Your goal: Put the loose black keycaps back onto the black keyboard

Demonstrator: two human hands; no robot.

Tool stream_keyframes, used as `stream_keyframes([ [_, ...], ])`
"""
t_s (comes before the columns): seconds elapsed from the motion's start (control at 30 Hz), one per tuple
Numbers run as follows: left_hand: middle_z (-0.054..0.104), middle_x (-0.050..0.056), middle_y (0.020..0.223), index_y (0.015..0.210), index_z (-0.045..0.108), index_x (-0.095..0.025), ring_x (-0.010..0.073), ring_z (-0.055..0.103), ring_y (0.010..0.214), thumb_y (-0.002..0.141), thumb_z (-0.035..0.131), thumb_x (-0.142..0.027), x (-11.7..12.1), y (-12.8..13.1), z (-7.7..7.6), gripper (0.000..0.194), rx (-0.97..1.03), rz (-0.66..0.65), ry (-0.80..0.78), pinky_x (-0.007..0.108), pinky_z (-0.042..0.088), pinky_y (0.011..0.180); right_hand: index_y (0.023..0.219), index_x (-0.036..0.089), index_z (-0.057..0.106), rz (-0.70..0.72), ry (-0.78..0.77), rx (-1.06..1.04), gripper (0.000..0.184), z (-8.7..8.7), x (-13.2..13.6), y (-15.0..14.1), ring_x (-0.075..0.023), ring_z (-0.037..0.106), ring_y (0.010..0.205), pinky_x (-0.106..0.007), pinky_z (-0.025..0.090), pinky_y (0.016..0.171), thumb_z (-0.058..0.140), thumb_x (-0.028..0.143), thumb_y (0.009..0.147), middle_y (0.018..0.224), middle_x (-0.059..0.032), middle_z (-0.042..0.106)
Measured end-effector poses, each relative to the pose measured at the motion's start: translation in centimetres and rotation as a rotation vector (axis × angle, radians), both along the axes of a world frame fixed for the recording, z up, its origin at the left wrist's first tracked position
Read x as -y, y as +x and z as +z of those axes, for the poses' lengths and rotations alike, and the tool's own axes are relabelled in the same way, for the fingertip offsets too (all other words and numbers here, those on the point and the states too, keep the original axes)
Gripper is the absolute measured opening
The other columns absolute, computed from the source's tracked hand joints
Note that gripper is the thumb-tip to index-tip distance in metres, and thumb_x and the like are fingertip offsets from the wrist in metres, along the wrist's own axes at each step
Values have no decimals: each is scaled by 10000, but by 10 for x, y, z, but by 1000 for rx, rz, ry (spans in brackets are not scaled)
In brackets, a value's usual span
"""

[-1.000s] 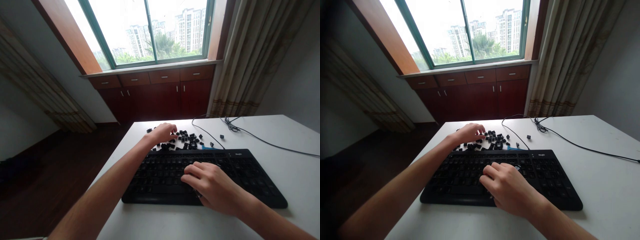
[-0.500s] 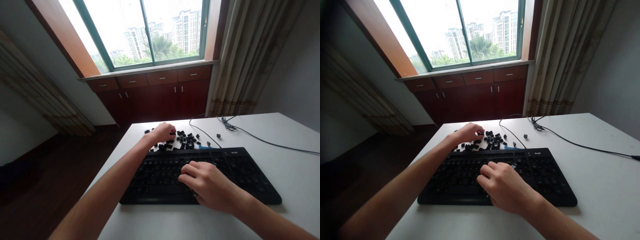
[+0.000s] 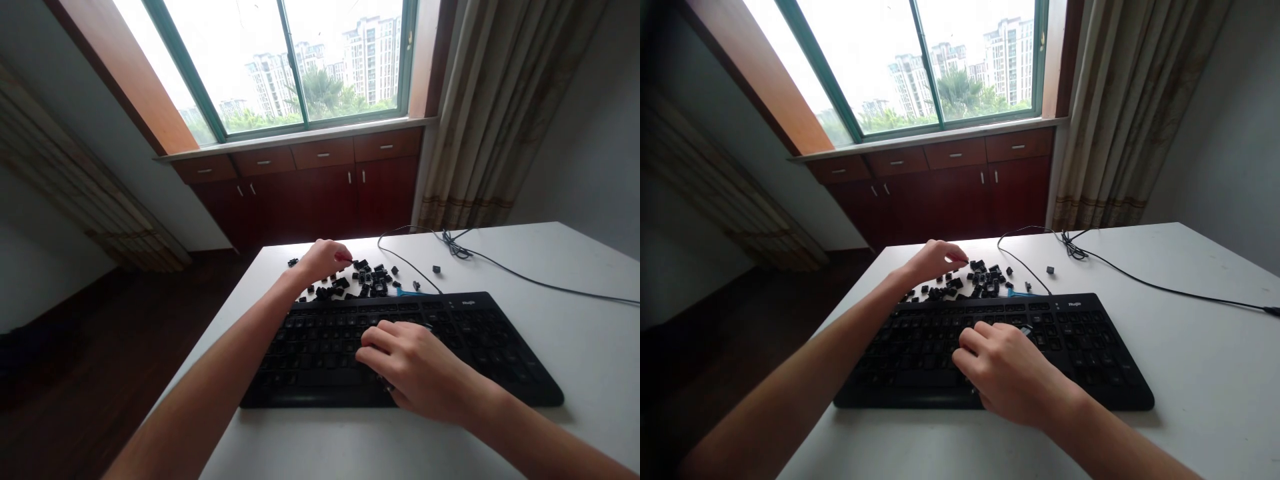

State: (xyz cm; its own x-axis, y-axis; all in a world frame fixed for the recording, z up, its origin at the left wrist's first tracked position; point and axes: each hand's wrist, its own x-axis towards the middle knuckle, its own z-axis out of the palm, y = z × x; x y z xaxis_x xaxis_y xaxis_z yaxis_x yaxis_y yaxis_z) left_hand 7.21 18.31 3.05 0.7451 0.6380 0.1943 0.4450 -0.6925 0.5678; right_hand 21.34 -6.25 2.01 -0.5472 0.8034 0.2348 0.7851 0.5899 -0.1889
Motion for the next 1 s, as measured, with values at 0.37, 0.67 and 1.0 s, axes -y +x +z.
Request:
stream_keyframes([
  [0.37, 751, 100, 973, 988, 730, -94, 132, 745, 852, 895, 664, -69, 81, -60, 24, 116, 942, 228, -1333, 142, 610, 731, 1122, 180, 642, -16, 35, -82, 528, -2, 0, 0, -223, 605, 885, -352, 523, 745, 505, -5, 647, 1065, -83, 665],
  [0.67, 743, 128, 1013, 1053, 718, -71, 155, 750, 893, 930, 617, -59, 94, -81, 7, 160, 945, 76, -1512, 157, 621, 778, 1158, 149, 616, -68, 257, -150, 555, -7, 1, -4, -236, 664, 916, -338, 561, 718, 440, -45, 669, 1113, -114, 684],
  [1.0, 756, 106, 1030, 1050, 728, -98, 135, 738, 895, 841, 762, -118, 111, -69, -9, 213, 1011, 217, -1377, 169, 612, 807, 1304, 181, 547, -123, 410, -131, 407, 3, -12, -8, -138, 691, 719, -244, 504, 605, 504, 79, 912, 1096, -72, 725],
])
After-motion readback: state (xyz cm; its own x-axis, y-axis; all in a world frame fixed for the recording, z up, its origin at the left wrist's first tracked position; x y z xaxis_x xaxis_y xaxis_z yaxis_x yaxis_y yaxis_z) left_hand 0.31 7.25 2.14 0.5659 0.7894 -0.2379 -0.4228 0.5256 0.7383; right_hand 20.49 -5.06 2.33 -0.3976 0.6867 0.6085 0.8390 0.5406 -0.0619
